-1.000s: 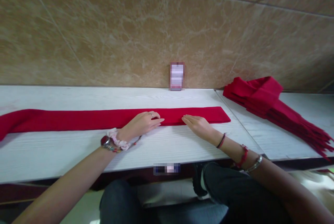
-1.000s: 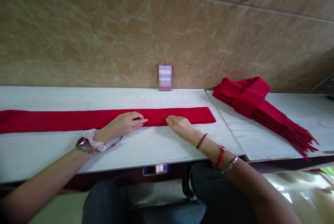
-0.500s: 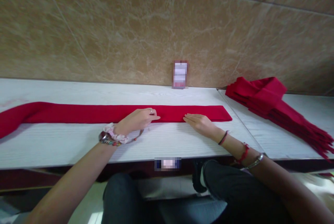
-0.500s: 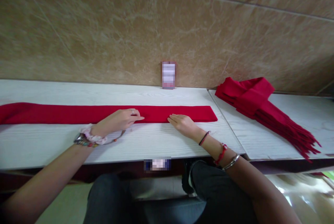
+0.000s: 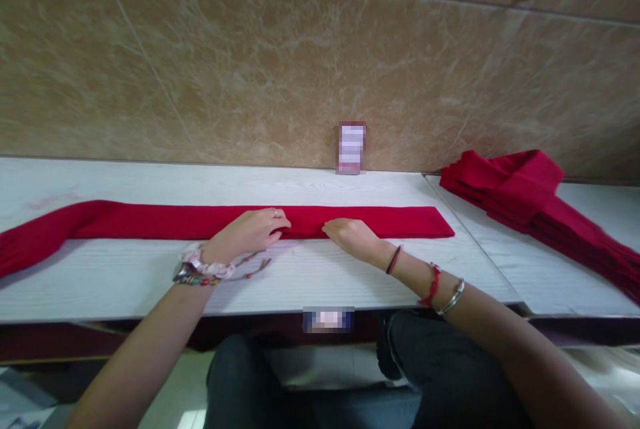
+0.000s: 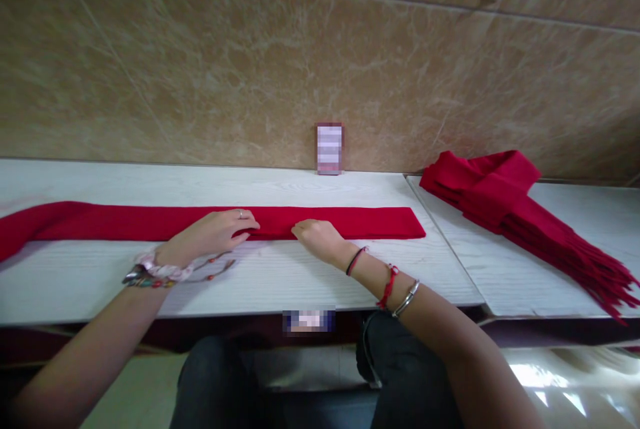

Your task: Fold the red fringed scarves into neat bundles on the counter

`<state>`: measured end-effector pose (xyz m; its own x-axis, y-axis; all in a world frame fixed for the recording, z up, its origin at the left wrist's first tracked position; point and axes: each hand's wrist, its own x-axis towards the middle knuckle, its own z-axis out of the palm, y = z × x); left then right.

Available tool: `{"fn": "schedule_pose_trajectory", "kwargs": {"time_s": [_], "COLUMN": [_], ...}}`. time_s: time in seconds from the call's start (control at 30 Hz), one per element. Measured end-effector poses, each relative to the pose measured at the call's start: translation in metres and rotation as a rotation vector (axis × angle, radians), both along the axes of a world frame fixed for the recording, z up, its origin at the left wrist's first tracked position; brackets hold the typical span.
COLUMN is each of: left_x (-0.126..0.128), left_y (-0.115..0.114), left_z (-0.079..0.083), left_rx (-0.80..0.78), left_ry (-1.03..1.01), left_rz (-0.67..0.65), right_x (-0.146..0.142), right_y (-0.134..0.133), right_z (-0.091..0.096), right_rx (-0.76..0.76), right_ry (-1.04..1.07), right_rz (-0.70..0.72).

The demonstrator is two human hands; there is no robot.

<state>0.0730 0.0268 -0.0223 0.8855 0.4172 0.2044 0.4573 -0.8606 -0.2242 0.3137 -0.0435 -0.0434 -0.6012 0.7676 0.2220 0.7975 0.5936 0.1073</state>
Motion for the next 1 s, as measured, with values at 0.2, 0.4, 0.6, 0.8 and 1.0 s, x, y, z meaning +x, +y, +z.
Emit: {"fn": "schedule_pose_trajectory", "kwargs": {"time_s": [0.2,0.4,0.6,0.8,1.0], "left_x": [-0.029,-0.038,-0.035,-0.034,-0.040], "left_y": [0.003,0.004,-0.003,-0.004,-0.004], "left_z": [-0.012,-0.019,-0.014,-0.016,-0.010], "left_rx": [0.054,0.140,0.153,0.029,0.046], "left_ry": [-0.005,-0.090,-0.128,-0.071,-0.065], "left_rz": [-0.037,-0.090,-0.061,-0.041,0.020], "right_x": [-0.014,-0.036,-0.033,-0.031,-0.049], "right_y": [0.002,0.006,0.006,0.008,0.013], "right_z": [0.014,0.010,0.002,-0.005,-0.007], "right_rx": [-0.011,0.065,0.141,0.167,0.175], "right_ry": [-0.023,-0.106,-0.063,-0.041,0.125], "right_rz": [-0.028,0.051,0.077,0.155,0.128]}}
